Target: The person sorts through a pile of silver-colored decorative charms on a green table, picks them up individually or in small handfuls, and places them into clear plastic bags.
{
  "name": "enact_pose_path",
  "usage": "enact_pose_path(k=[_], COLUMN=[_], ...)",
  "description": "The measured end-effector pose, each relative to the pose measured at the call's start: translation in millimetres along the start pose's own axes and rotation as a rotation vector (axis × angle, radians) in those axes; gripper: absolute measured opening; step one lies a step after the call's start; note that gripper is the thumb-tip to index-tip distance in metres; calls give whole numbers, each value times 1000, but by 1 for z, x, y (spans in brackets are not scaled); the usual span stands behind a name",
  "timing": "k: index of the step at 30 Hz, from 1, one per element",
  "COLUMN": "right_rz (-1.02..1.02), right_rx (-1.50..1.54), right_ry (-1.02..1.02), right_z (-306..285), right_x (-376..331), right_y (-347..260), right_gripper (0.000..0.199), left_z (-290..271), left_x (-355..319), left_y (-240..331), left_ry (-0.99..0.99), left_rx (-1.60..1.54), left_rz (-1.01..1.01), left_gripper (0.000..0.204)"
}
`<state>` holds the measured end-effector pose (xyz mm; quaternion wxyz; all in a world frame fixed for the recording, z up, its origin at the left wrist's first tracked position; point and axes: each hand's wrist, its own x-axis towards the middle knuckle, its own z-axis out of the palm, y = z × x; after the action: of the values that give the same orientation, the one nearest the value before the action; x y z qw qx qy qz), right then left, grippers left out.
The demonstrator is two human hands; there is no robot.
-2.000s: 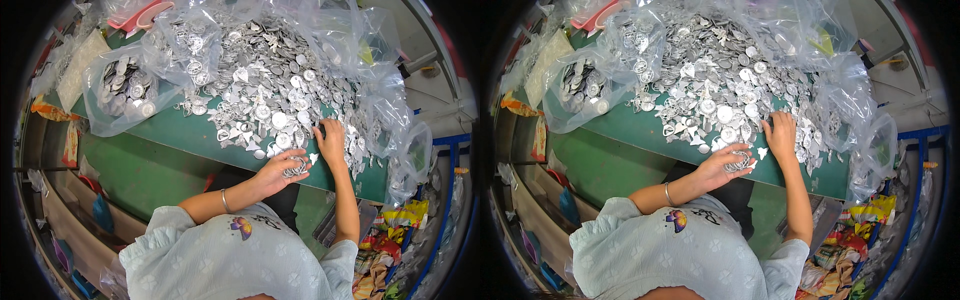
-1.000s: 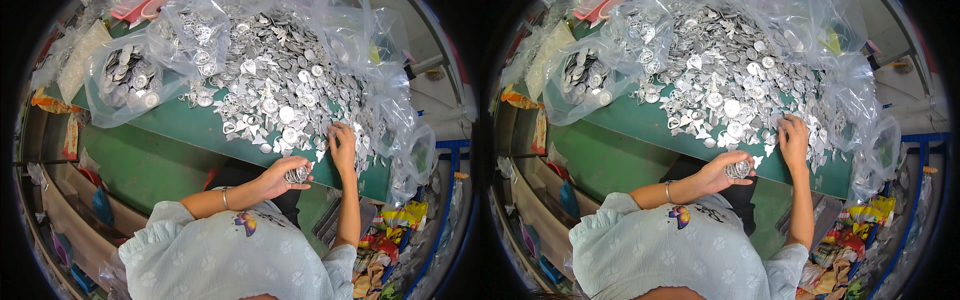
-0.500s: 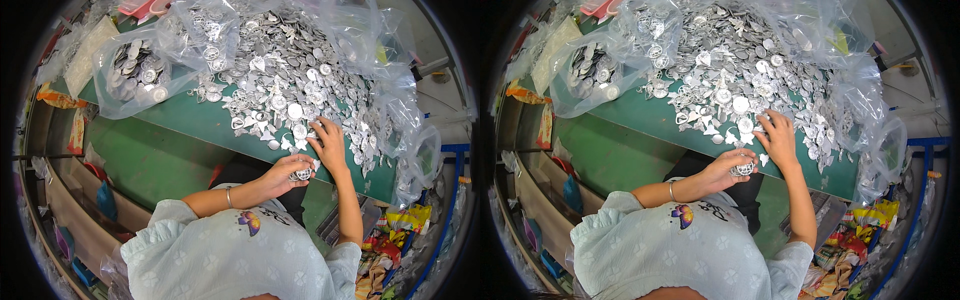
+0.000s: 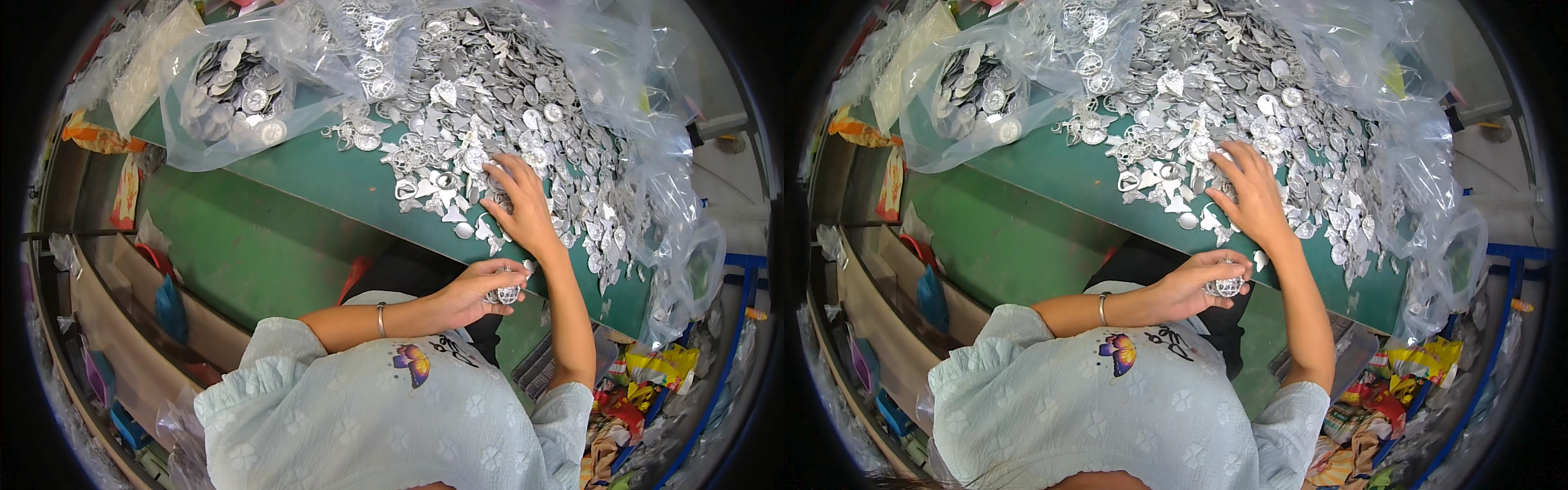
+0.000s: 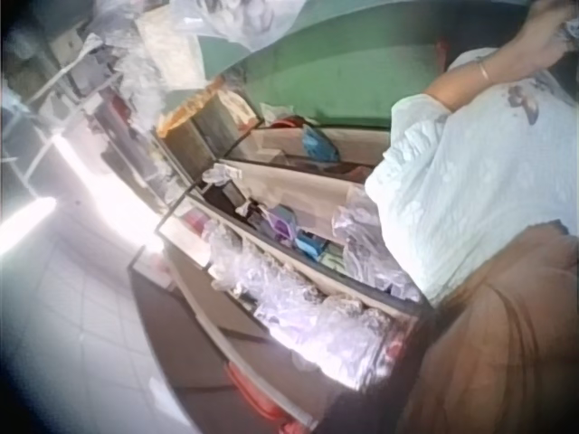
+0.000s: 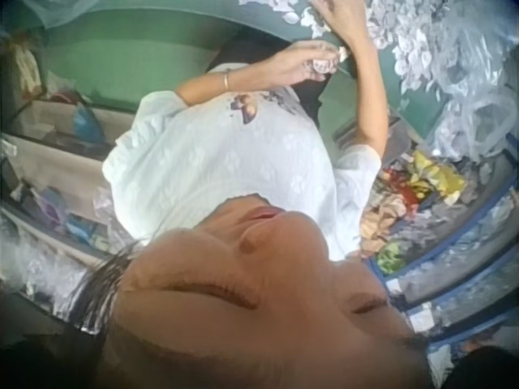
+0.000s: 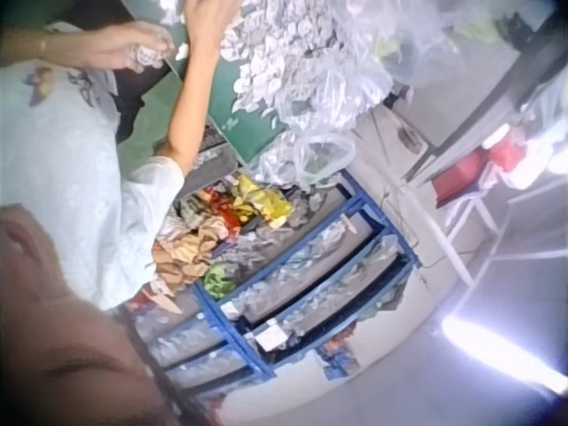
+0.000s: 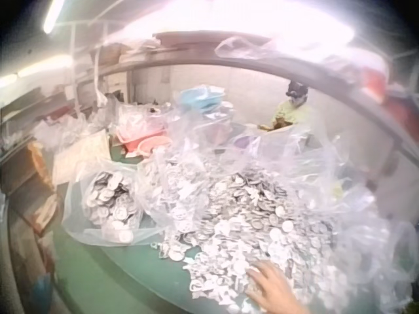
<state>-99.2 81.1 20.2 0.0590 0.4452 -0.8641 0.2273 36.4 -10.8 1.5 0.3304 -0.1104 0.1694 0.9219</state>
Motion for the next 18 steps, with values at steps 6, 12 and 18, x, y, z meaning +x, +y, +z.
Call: enact_pose_path(k=[6,12,18], right_rz=[47,217,384], right_rx=[-208,-479,-224], right_ry=[53,156,207], right_z=[-11,-28,-26], right_x=[-24,-51,-48], right_y=[27,46,29], right_gripper=[31,11,15], left_z=[2,-7,-6], left_x=[0,8,11], left_y=[18,13,21], left_ry=[-85,-13,17], left_rx=[-19,5,12], left_rz=[-2,-22,36], left_gripper=[24,22,21])
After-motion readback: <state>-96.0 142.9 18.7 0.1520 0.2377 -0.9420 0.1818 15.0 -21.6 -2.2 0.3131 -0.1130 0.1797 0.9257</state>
